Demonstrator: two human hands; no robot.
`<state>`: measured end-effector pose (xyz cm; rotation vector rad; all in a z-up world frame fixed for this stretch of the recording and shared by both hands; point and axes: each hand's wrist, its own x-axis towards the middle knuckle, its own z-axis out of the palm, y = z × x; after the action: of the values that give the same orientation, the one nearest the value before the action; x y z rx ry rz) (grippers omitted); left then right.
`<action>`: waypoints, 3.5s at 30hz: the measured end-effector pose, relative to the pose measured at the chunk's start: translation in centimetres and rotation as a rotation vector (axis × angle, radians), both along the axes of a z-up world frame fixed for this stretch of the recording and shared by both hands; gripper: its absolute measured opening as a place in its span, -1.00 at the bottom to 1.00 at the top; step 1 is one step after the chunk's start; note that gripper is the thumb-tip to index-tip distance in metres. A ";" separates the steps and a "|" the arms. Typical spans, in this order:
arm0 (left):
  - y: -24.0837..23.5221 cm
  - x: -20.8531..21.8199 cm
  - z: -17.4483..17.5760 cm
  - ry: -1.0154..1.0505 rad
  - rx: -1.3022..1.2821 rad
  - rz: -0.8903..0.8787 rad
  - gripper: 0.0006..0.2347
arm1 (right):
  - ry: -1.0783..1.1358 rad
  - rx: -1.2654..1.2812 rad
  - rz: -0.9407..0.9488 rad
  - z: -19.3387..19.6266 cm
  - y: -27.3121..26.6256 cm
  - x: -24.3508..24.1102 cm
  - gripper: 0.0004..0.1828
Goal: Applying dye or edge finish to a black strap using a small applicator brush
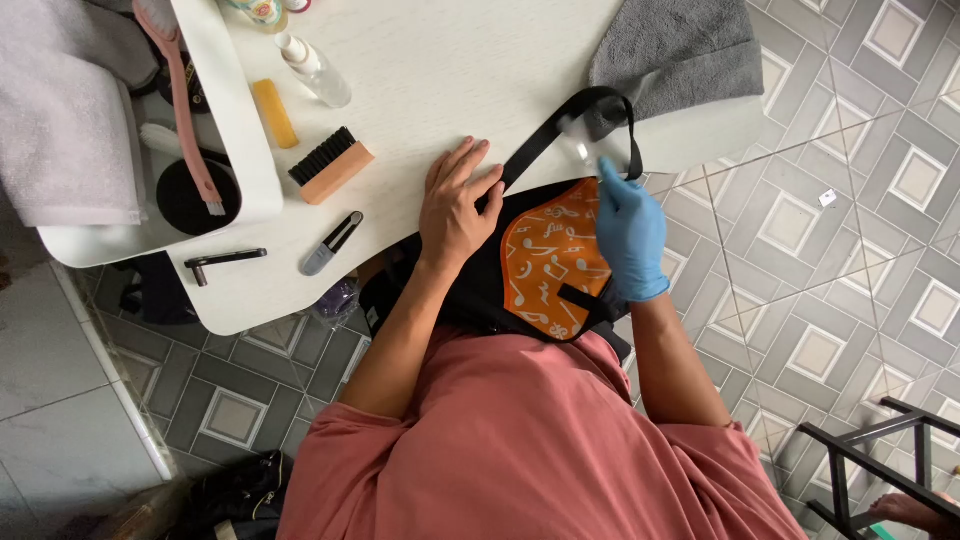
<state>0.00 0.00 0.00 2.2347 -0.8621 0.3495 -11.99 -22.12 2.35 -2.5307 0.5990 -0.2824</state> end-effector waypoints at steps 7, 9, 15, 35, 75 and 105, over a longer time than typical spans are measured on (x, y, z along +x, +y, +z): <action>0.9 0.0 -0.2 0.018 -0.019 -0.045 -0.79 | 0.012 0.040 0.071 -1.5 2.0 -0.3 -0.59; 1.6 -0.4 -1.0 0.008 0.042 -0.067 -0.85 | -0.011 0.057 0.010 -2.0 1.6 0.2 -0.57; 2.5 -1.7 -0.2 -0.057 0.082 -0.032 -0.81 | 0.078 0.026 0.173 -2.7 5.0 -1.4 -0.56; 2.1 -1.8 -0.5 -0.085 0.045 0.022 -0.87 | 0.071 0.045 0.126 -0.1 2.2 -0.3 -0.61; 2.0 -1.7 -0.7 -0.071 -0.003 0.022 -0.86 | -0.003 -0.092 0.034 -0.9 0.2 0.1 -0.59; 1.8 -1.7 -0.7 -0.051 -0.028 0.034 -0.87 | 0.020 0.000 -0.017 1.5 -0.9 0.7 -0.55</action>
<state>-1.69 1.81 -0.66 2.2252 -0.8418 0.4337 -11.27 -23.06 3.81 -2.5320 0.6288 -0.2641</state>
